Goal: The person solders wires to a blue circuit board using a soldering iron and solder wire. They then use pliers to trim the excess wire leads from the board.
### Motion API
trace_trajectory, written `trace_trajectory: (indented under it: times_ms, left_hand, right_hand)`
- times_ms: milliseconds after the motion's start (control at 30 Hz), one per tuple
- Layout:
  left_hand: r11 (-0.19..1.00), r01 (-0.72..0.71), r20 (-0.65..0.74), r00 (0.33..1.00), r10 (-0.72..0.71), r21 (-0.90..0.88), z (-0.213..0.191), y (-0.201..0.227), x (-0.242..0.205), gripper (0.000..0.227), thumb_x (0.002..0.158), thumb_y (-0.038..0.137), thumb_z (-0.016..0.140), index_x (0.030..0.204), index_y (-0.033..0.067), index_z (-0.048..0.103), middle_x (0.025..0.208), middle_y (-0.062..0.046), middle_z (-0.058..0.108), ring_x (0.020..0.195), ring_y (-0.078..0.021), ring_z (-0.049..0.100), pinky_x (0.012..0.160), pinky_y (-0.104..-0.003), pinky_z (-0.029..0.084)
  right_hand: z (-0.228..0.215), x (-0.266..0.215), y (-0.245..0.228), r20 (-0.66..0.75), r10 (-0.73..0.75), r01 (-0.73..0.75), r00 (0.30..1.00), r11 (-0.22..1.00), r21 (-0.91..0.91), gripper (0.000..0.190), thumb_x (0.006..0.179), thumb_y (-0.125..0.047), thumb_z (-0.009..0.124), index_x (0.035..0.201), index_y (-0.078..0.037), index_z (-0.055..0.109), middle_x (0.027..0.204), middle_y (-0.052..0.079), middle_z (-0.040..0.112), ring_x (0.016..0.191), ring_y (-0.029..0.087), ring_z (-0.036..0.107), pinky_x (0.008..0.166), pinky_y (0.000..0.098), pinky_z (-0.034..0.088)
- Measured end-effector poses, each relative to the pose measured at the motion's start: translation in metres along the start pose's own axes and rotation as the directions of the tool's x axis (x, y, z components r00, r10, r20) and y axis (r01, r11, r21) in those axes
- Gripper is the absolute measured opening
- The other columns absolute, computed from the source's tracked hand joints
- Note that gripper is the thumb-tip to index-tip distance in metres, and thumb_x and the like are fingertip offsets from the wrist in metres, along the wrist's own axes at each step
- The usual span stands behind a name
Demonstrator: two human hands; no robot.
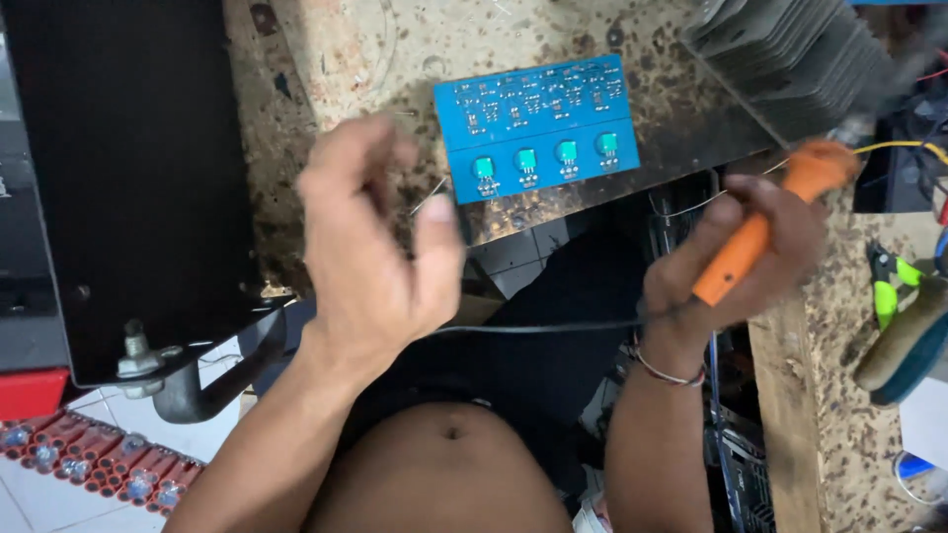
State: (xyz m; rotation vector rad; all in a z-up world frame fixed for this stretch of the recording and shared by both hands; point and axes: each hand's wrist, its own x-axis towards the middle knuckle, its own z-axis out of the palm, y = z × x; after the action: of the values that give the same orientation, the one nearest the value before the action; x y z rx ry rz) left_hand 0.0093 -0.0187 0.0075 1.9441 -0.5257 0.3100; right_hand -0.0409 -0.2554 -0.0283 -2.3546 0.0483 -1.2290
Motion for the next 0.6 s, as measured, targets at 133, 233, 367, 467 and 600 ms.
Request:
trace_trajectory:
  times_ms: [133, 233, 367, 467, 600]
  left_hand:
    - [0.999, -0.047, 0.051, 0.998, 0.047, 0.006, -0.006, -0.008, -0.021, 0.033, 0.097, 0.020, 0.045, 0.072, 0.0023, 0.057, 0.081, -0.013, 0.060, 0.085, -0.0295, 0.057, 0.079, -0.041, 0.047]
    - [0.960, -0.274, 0.005, 0.961, 0.275, -0.063, 0.002, -0.005, -0.024, 0.009, 0.100, 0.005, 0.044, 0.093, 0.0008, 0.050, 0.090, -0.017, 0.057, 0.076, -0.0311, 0.053, 0.072, -0.043, 0.042]
    - [0.954, -0.259, 0.146, 0.949, 0.281, -0.151, -0.002, -0.008, -0.028, 0.014, 0.108, 0.009, 0.040, 0.107, -0.0001, 0.051, 0.102, -0.020, 0.058, 0.087, -0.0330, 0.055, 0.083, -0.042, 0.044]
    - [0.923, -0.334, 0.125, 0.924, 0.360, -0.192, -0.008, -0.005, -0.022, 0.010, 0.107, 0.002, 0.045, 0.108, -0.0038, 0.052, 0.102, -0.023, 0.060, 0.081, -0.0355, 0.055, 0.078, -0.044, 0.046]
    - [0.881, -0.443, 0.179, 0.865, 0.469, -0.164, -0.014, -0.008, -0.021, 0.020, 0.107, 0.000, 0.042, 0.109, -0.0093, 0.059, 0.105, -0.024, 0.061, 0.082, -0.0368, 0.057, 0.076, -0.043, 0.053]
  right_hand:
    - [0.006, -0.004, -0.015, -0.198, -0.016, 0.076, 0.980, 0.952, 0.298, 0.013, 0.108, -0.003, 0.053, 0.116, -0.010, 0.045, 0.095, 0.025, 0.055, 0.085, 0.036, 0.063, 0.076, 0.0442, 0.057]
    - [0.016, -0.020, -0.049, -0.162, 0.081, 0.016, 0.984, 0.852, 0.524, 0.035, 0.099, 0.006, 0.060, 0.121, -0.017, 0.047, 0.099, 0.029, 0.062, 0.089, 0.031, 0.064, 0.075, 0.0303, 0.051]
    - [0.020, -0.026, -0.078, 0.012, 0.024, -0.026, 1.000, 0.812, 0.583, 0.036, 0.097, 0.001, 0.066, 0.119, -0.018, 0.045, 0.110, 0.019, 0.065, 0.093, 0.033, 0.068, 0.104, 0.0493, 0.056]
    - [0.022, -0.019, -0.087, 0.135, -0.067, -0.041, 0.989, 0.744, 0.667, 0.041, 0.099, 0.009, 0.061, 0.123, -0.015, 0.040, 0.114, 0.024, 0.058, 0.097, 0.037, 0.071, 0.083, 0.0437, 0.071]
    - [0.022, -0.015, -0.090, 0.194, -0.050, -0.089, 0.980, 0.758, 0.647, 0.033, 0.098, 0.003, 0.061, 0.114, -0.016, 0.039, 0.101, 0.025, 0.065, 0.086, 0.032, 0.073, 0.086, 0.0429, 0.061]
